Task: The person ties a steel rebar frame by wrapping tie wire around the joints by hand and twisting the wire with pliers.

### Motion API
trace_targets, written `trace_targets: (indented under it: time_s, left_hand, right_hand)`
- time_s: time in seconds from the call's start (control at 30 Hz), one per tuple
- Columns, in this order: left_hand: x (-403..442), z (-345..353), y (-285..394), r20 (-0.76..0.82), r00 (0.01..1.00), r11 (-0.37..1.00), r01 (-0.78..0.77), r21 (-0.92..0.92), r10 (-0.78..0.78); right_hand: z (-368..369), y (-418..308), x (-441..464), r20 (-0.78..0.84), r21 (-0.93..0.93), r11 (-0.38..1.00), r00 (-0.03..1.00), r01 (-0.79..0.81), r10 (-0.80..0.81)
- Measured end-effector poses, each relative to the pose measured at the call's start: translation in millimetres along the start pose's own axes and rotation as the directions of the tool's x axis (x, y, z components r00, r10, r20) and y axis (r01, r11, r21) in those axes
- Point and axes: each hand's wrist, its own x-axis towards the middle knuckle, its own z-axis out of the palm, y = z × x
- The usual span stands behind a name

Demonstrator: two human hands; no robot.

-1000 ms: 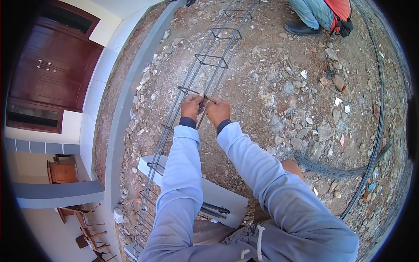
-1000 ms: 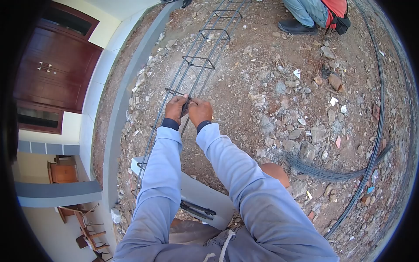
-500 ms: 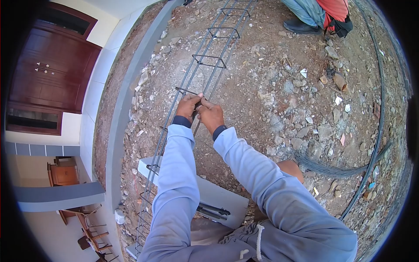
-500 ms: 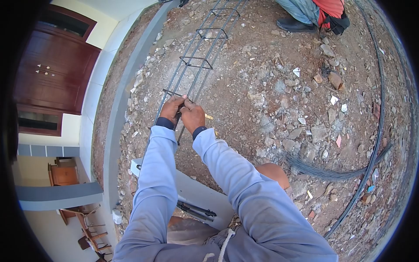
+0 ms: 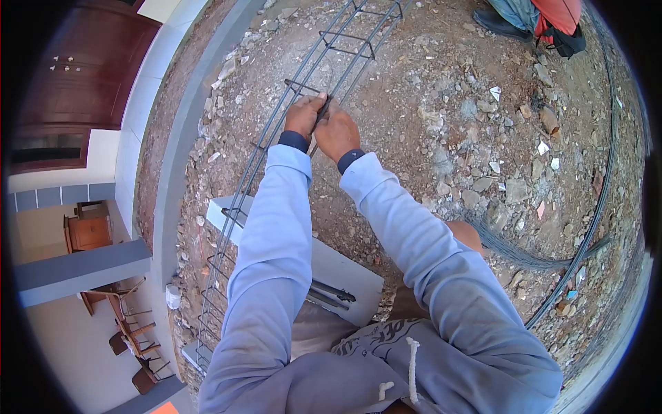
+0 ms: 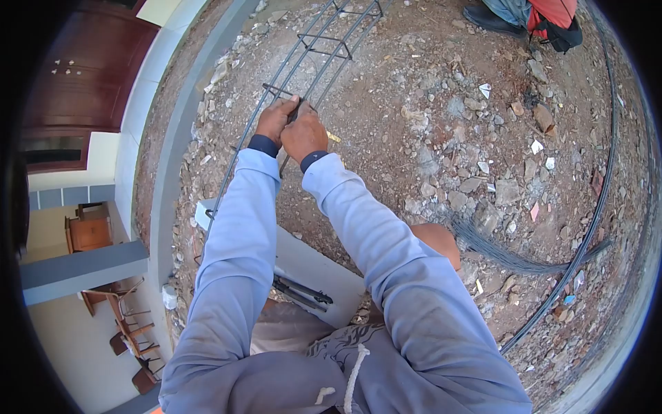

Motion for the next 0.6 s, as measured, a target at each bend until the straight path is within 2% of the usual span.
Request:
trace_targets:
  time_s: [0.1, 0.17, 0.2, 0.27, 0.33, 0.4, 0.43, 0.47, 0.5, 0.53, 0.6]
  left_hand:
    - [-26, 3, 10, -0.010, 0.999, 0.987, -0.050, 0.154, 0.052]
    - [-34, -13, 10, 0.119, 0.988, 0.915, -0.133, 0.380, 0.095]
    - [-43, -21, 15, 0.095, 0.993, 0.906, -0.104, 0.411, 0.071]
    - [-53, -36, 27, 0.068, 0.997, 0.881, -0.068, 0.468, 0.041]
    - [-64, -53, 34, -0.026, 0.993, 0.933, -0.097, 0.346, 0.113]
    - [-69, -63, 35, -0.090, 0.982, 0.954, -0.139, 0.264, 0.167]
    - [-72, -66, 35, -0.096, 0.980, 0.943, -0.141, 0.303, 0.177]
    - [-75, -67, 32, -0.077, 0.986, 0.938, -0.114, 0.327, 0.146]
    - [-79, -60, 27, -0.112, 0.979, 0.957, -0.137, 0.255, 0.170]
    - [-82, -58, 22, -0.094, 0.982, 0.952, -0.132, 0.275, 0.163]
    - [-81, -52, 8, -0.081, 0.962, 0.945, -0.238, 0.224, 0.262]
  right_hand:
    - [-21, -12, -26, 0.040, -0.003, 1.000, 0.999, 0.030, -0.030]
    - [-17, -9, -56, 0.218, -0.186, 0.973, 0.971, 0.138, -0.097]
    - [-13, -10, -73, 0.294, -0.264, 0.942, 0.947, 0.208, -0.127]
    - [-11, -15, -128, 0.556, -0.278, 0.878, 0.810, 0.391, -0.184]
    - [-25, -24, -187, 0.740, -0.146, 0.823, 0.613, 0.549, -0.277]
    - [-33, -19, -240, 0.880, -0.153, 0.672, 0.409, 0.725, -0.242]
    - [-35, -11, -261, 0.918, -0.154, 0.585, 0.334, 0.796, -0.213]
    - [-32, 6, -282, 0.917, -0.185, 0.518, 0.337, 0.835, -0.215]
    - [-28, 21, -292, 0.917, -0.217, 0.442, 0.337, 0.870, -0.213]
    - [-24, 23, -292, 0.921, -0.207, 0.519, 0.344, 0.829, -0.183]
    - [-21, 30, -292, 0.935, -0.171, 0.666, 0.334, 0.726, -0.123]
